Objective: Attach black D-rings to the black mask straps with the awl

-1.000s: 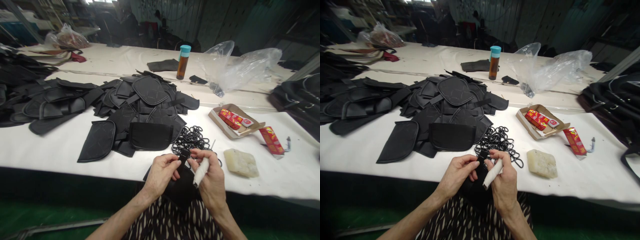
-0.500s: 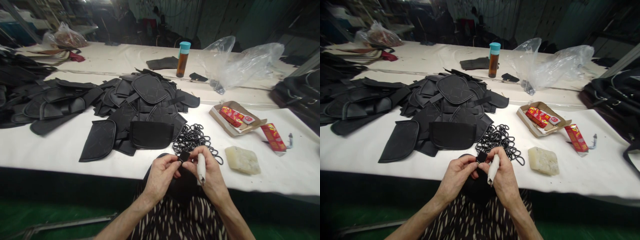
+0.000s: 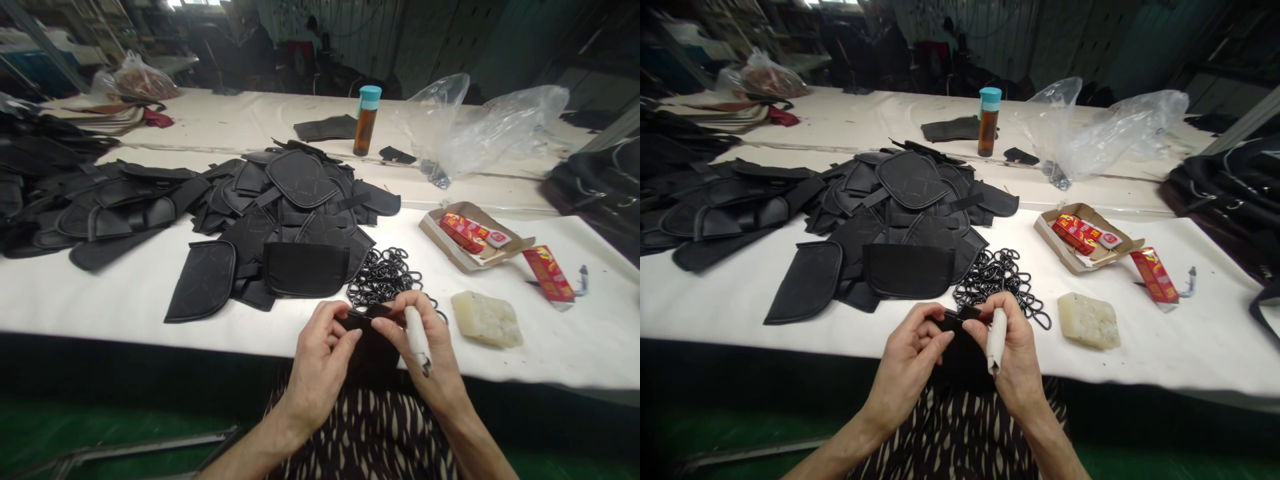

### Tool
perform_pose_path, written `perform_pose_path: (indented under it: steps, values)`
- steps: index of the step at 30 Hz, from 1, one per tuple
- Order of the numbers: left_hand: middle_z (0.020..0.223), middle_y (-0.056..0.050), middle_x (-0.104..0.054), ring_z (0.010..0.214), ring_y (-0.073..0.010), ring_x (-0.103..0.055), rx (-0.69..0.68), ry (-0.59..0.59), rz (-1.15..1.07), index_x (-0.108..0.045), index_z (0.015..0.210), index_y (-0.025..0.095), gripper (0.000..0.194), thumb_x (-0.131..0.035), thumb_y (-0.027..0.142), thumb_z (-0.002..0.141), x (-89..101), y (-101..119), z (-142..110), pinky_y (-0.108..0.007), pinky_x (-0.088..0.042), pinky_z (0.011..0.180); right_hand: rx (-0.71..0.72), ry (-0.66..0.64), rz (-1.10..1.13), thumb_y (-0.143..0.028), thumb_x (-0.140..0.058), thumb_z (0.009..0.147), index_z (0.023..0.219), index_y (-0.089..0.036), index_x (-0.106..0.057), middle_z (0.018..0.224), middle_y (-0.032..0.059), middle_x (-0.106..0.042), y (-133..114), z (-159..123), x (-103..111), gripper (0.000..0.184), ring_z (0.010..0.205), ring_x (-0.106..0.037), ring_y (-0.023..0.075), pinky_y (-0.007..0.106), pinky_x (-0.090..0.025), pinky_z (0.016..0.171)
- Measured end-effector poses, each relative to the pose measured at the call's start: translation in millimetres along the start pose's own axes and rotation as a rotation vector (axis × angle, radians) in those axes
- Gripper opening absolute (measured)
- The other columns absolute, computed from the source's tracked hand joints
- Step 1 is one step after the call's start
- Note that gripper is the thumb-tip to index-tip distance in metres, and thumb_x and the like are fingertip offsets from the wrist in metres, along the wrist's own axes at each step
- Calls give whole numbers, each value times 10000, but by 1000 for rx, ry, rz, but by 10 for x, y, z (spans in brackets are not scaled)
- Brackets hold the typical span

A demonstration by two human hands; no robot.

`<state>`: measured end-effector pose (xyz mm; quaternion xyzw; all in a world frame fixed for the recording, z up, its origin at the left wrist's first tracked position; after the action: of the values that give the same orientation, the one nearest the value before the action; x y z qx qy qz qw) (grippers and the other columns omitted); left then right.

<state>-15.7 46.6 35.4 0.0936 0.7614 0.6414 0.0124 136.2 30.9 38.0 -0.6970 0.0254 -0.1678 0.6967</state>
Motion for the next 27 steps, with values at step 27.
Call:
perform_pose_path:
  steps: [27]
  values:
    - [658,-56,-679,653,-137,-598,459,-81,-680,-714,685,108,189,-705,297,685,30,-57,-3,-233,-462,663,546,-136,-134,-58,-489,832,960,-253,-539,907,37,-649,54,-389,-254,239,843,-618,180,373,-521,790]
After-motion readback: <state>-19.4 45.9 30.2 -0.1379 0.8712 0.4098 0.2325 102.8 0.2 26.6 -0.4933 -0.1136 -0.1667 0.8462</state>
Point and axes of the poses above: each hand's wrist, its own z-axis towards the middle knuckle, its own x-axis out of the back of the hand, y = z × x, the point moved 1 cm from there along z, towards the middle knuckle
